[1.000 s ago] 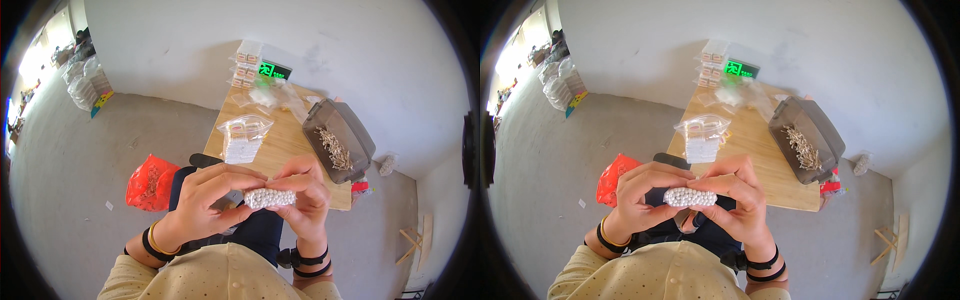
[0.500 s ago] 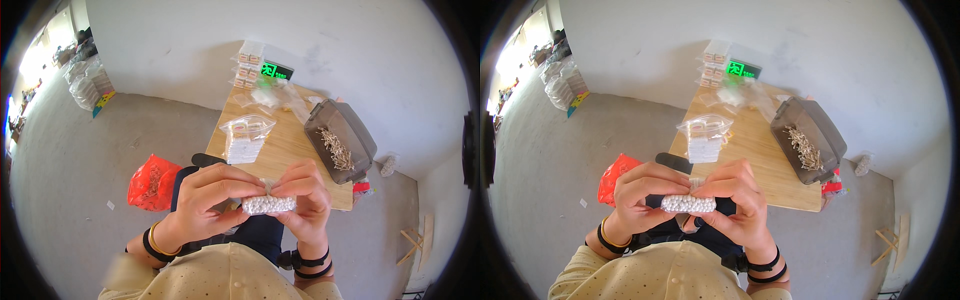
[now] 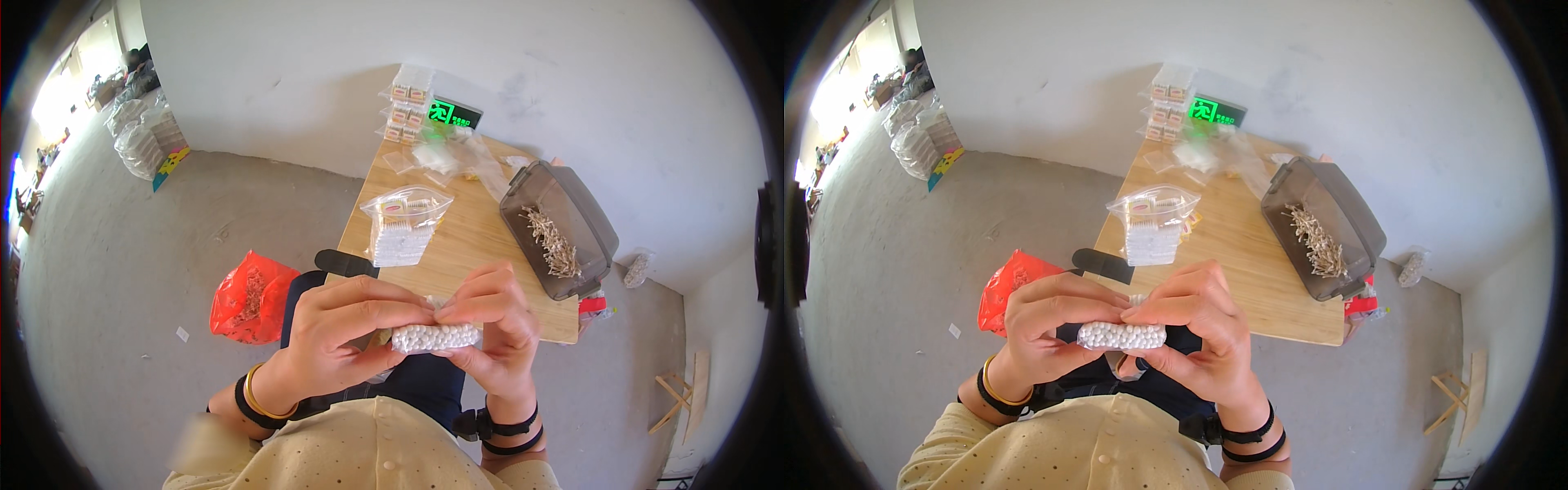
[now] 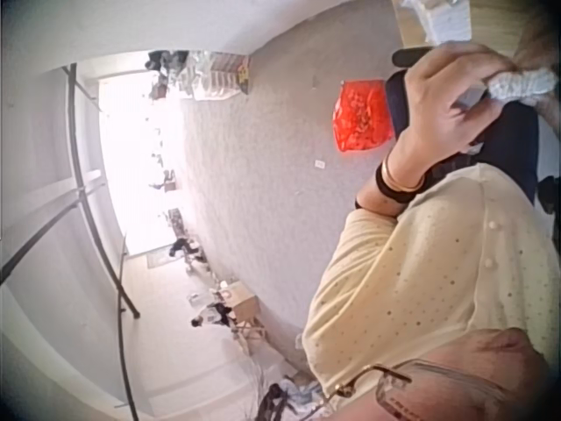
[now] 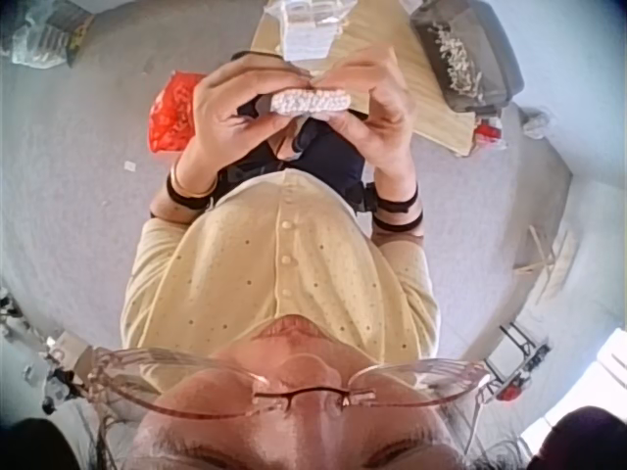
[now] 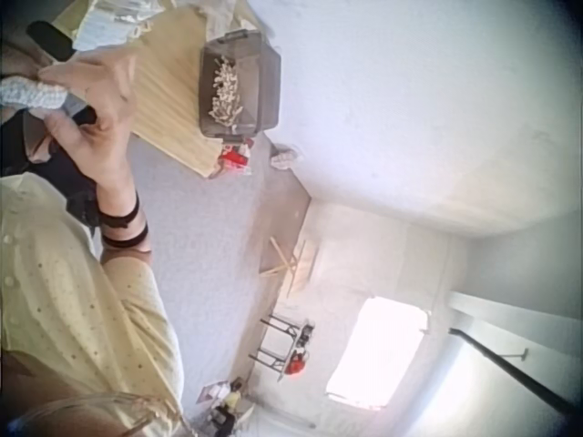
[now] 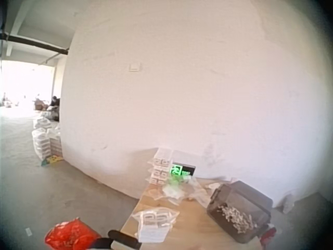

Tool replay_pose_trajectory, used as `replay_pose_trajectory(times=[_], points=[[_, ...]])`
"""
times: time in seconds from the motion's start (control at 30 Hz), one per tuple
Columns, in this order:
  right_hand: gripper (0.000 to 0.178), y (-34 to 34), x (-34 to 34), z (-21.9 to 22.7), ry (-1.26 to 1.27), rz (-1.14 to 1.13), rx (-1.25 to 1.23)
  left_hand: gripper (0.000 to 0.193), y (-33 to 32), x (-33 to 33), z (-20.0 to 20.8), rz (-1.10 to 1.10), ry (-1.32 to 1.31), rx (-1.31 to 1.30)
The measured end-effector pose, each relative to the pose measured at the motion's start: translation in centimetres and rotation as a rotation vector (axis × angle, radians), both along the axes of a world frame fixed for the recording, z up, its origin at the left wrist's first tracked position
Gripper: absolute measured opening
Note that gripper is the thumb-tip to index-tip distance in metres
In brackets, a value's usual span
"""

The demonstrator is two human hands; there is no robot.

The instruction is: The recorder is seen counting and packing cotton swabs into plastic bags.

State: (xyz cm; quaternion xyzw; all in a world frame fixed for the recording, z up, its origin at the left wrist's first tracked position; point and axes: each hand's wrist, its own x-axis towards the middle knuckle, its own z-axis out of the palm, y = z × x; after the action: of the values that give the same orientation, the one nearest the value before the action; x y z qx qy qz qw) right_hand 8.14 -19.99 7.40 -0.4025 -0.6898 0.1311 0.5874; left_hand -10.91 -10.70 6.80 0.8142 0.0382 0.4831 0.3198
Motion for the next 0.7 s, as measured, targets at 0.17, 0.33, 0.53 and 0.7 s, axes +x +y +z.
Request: replay_pose_trajectory(times=[0.17, 0.33, 0.53, 0.7], points=[[0.025, 0.09, 0.35, -0.11, -0.043, -0.021, 0.024, 0.039, -0.41, 0.16, -0.16, 0.066, -0.007, 0.012], [0.025, 0.21, 0.51, -0.51, -0.023, -0.024, 0.017, 0.035, -0.22, 0.24, -0.05, 0.066, -0.035, -0.008], [0.026, 0.34, 0.30, -0.56, -0.039, -0.038, -0.001, 0.034, -0.04, 0.04, -0.20, 0.055, -0.030, 0.013], [0.026, 0.34, 0.58, -0.66, -0.061, -0.028, 0.012, 0.036, 0.13, 0.06, -0.34, 0.031, -0.014, -0.011]])
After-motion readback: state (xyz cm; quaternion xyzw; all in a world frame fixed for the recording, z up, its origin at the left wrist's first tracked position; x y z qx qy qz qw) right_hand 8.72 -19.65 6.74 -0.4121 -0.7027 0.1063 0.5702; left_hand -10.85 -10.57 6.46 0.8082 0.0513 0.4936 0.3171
